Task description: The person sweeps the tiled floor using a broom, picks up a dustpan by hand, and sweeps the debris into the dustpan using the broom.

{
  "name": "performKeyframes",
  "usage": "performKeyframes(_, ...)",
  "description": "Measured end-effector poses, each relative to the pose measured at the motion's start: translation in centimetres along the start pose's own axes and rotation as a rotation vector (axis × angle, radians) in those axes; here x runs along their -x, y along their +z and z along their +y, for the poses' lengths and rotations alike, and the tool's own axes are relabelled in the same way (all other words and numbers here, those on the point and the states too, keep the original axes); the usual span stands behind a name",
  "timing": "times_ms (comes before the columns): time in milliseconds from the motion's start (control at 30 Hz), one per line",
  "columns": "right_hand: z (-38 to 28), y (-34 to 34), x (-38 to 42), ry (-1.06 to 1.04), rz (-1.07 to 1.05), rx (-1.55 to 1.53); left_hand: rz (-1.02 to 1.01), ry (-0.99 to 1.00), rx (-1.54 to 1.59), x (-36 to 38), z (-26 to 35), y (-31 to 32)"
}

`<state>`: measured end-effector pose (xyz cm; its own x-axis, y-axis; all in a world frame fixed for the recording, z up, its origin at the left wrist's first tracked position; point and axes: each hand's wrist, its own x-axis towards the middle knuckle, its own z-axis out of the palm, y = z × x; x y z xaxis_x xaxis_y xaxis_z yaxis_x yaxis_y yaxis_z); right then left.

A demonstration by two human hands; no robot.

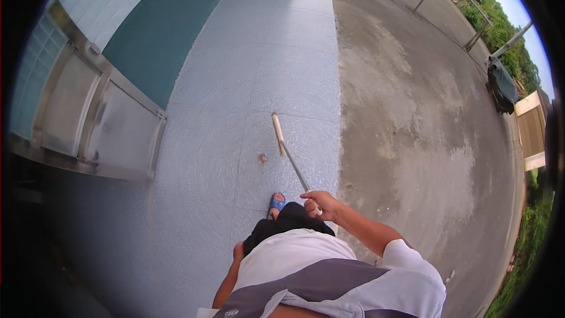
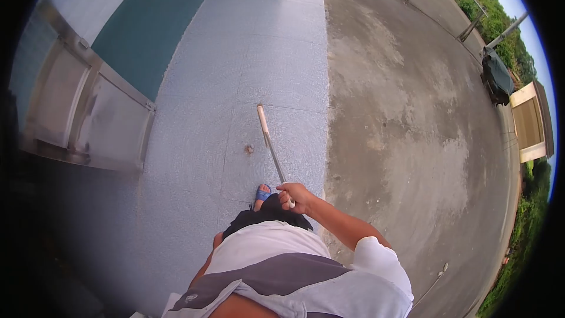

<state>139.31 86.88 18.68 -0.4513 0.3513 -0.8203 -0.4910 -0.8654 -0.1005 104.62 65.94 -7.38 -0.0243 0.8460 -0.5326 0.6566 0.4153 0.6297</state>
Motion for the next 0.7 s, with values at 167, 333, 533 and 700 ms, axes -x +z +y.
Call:
performKeyframes(167, 2.5, 0.4, -0.1, 0.415, -0.120, -0.054, 0.013, -0.254, 0.103, 5.7, 8.1, 1.7)
performKeyframes(333, 6.1, -1.3, -4.2, 0.701, -0.156, -0.019, 0.284, -0.399, 0.368, 12.6, 10.3, 6.7)
performKeyframes(533, 6.5, -2.9, -12.3, 0.912, -0.025, 0.157, 0.539, -0.269, 0.319, 20.2, 4.7, 19.2)
performKeyframes(700, -4.9, -2.7, -13.9, 0.933, 0.117, -0.011, 0.499, -0.492, 0.108, 22.3, 9.5, 23.2)
